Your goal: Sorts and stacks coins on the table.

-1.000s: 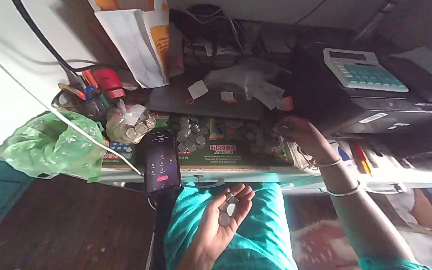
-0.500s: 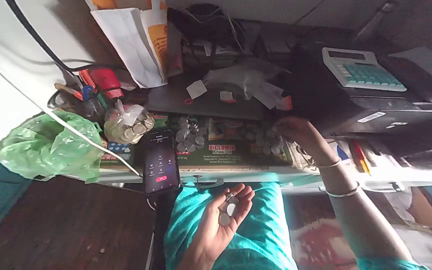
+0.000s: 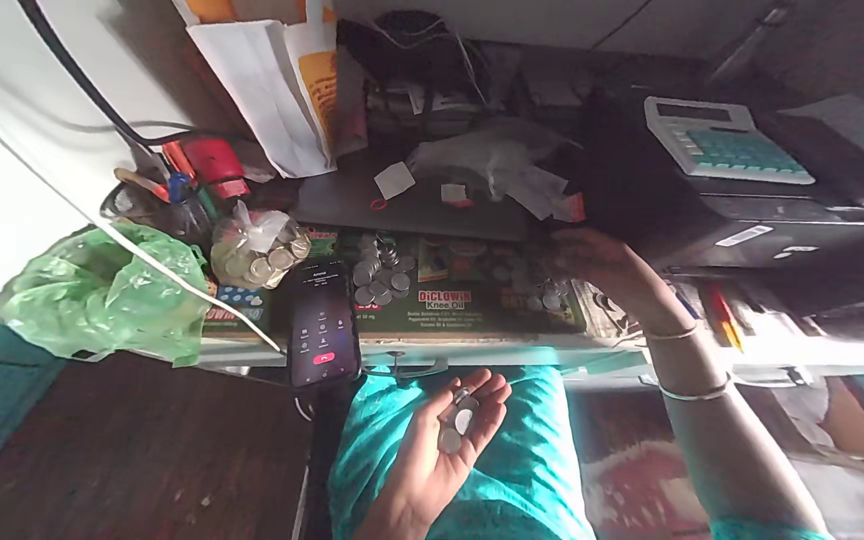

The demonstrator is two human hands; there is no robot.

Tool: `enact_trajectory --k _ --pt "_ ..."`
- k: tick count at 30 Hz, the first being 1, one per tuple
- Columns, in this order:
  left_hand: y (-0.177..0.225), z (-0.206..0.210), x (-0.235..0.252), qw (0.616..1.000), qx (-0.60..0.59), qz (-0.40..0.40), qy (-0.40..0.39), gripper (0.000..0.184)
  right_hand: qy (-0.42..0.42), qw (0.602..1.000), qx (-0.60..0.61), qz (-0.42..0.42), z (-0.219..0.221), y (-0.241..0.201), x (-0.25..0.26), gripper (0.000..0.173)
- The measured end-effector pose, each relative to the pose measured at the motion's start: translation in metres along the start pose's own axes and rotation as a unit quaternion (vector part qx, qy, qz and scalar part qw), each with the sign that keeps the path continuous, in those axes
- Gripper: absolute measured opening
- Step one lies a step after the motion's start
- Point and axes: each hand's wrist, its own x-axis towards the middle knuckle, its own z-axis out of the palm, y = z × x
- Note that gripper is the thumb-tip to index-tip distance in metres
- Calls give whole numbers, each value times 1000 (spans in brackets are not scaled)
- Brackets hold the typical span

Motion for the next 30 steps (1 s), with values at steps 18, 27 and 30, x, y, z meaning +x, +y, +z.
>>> enact_trajectory --k 18,27,30 --pt "-5 6 -1 998 54 14 -19 39 97 965 -145 -195 46 -17 -54 29" --pt "-6 10 8 995 45 11 -86 50 -93 859 -334 -376 147 7 -128 35" --pt "-6 8 12 994 36 16 -100 54 -76 841 -353 -403 148 12 -125 31"
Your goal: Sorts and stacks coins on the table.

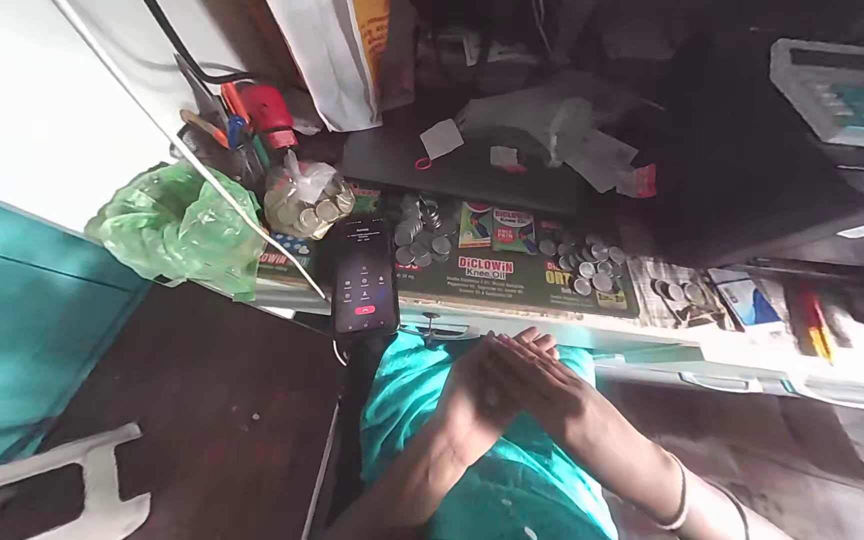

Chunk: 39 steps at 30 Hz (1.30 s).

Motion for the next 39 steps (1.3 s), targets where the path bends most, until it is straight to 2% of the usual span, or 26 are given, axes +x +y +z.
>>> enact_trajectory --k 6,11,15,18,20,22,23,25,27,28,30,35,39 --pt "-1 -8 -3 998 -43 -32 -13 47 18 1000 13 -16 -7 11 1 28" --pt "-6 -3 -7 999 5 -31 41 43 4 997 19 78 -4 5 2 33" --pt "-7 -2 -6 996 28 -37 78 42 9 993 -18 117 0 5 0 31" --pt "-4 0 -4 995 19 -42 88 48 28 991 15 131 3 4 -3 26" --pt "-3 3 -4 994 9 -43 103 45 34 984 81 155 -1 8 -3 23" --pt "-1 2 -5 996 -9 -37 82 42 46 953 216 208 -14 15 0 17" --pt "1 1 -5 997 -16 -35 61 45 57 918 314 237 -24 20 1 15" --pt "4 0 -6 999 -3 -30 28 50 88 812 508 273 -41 34 3 16" --pt "5 -2 -5 1000 10 -30 4 55 122 733 600 296 -59 53 9 14" --pt "4 -2 -4 999 11 -31 8 56 141 719 608 308 -66 64 12 12" --pt "3 -2 -5 999 9 -37 23 56 172 730 570 335 -79 89 17 10" --pt "2 -3 -7 999 1 -35 29 57 172 810 379 413 -90 137 29 17" --pt "3 -4 -7 999 5 -32 31 57 144 829 302 447 -85 152 35 25"
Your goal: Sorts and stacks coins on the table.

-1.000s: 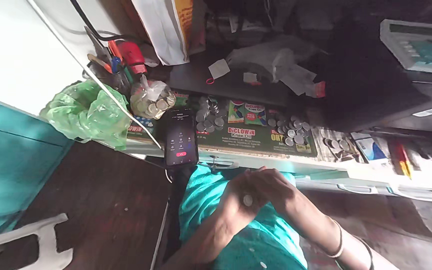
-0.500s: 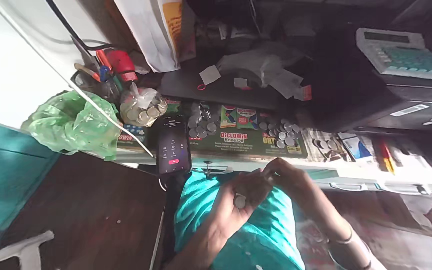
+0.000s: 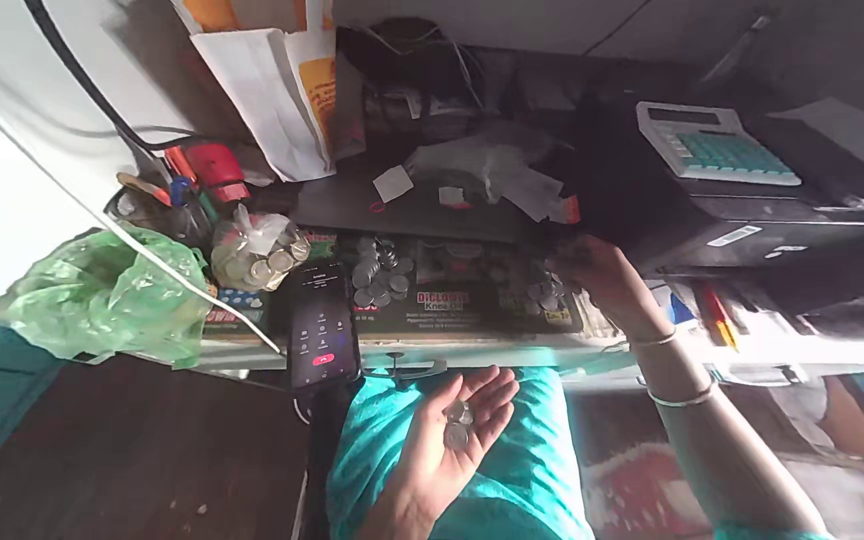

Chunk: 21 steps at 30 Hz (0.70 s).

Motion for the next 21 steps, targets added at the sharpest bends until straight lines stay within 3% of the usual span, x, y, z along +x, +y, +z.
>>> enact_trajectory --k 4,8,11,14,17,21 --pt "2 -1 -1 1000 -4 -1 4 56 -34 999 35 10 -4 0 4 23" --pt "3 -1 -1 1000 -1 2 2 57 -101 961 250 63 -12 -5 7 26" --pt "3 -1 -1 1000 0 4 2 57 -132 943 297 73 -16 -6 7 30" --pt "3 -2 -1 1000 -1 1 2 56 -125 963 230 62 -17 -7 6 28" --pt "2 -2 -1 1000 -3 0 0 56 -84 993 81 16 -11 -3 5 20" --pt "2 -1 -2 1000 -2 3 8 56 -32 998 -35 -42 -6 3 8 16"
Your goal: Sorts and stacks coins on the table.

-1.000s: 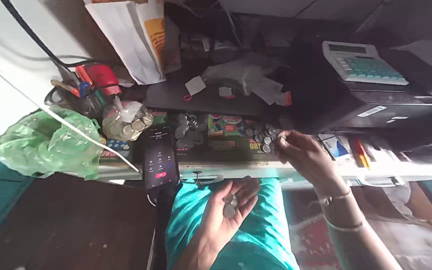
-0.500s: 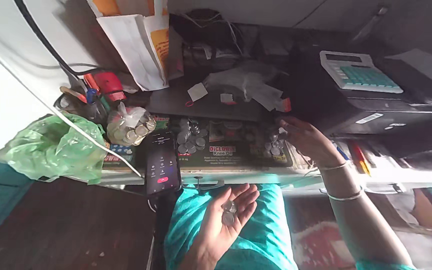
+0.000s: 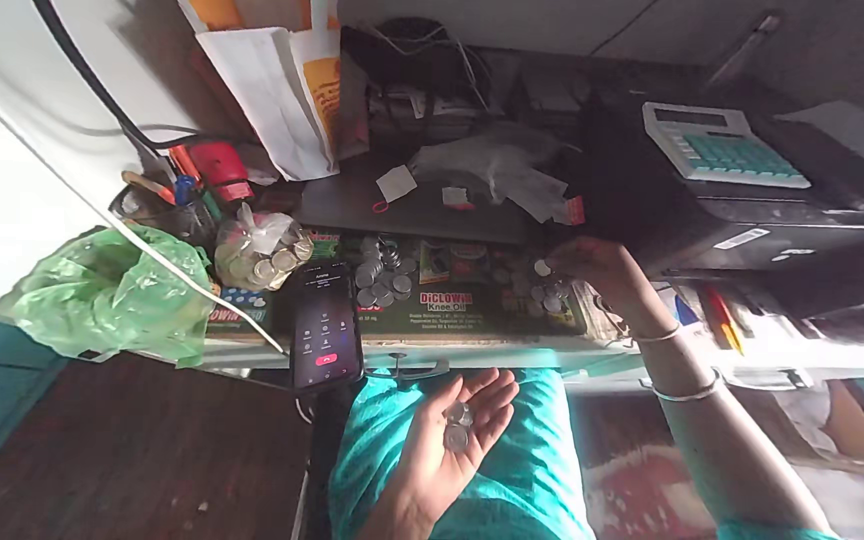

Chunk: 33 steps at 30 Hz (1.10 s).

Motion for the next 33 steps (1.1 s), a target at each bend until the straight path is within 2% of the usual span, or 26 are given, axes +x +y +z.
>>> enact_trajectory --k 2,7,9,13,15,18,20,24,27,29,31,33 --pt "1 0 -1 1000 -4 1 1 56 -21 999 21 20 -4 -4 0 18" --pt "1 -2 -2 1000 0 5 -4 56 -95 970 215 58 -16 -15 -6 34" --pt "1 -1 -1 1000 3 5 -3 56 -93 977 186 46 -17 -12 -6 36" --pt "-1 1 -1 1000 7 2 2 56 14 999 -46 -3 -2 -3 -5 26" --pt "-1 1 -1 1000 5 4 0 57 66 986 -146 -55 2 -3 -8 19" --pt "0 0 -2 1000 3 10 0 56 112 955 -249 -119 1 -14 -16 21" --pt "0 0 -2 1000 5 9 0 55 110 947 -263 -147 1 -21 -18 23" --pt "-1 4 -2 1000 0 3 0 49 51 957 -251 -136 4 -17 -15 33" --pt "-2 7 -3 1000 7 19 4 39 90 942 -272 -173 9 -19 -27 32" --pt "-3 4 -3 999 12 29 -5 41 87 939 -260 -208 21 -25 -48 32" --pt "-2 4 0 999 12 33 -24 52 49 946 -213 -239 45 -33 -77 28" --pt "-2 5 2 998 5 32 -49 65 -59 944 -156 -286 71 -39 -109 26"
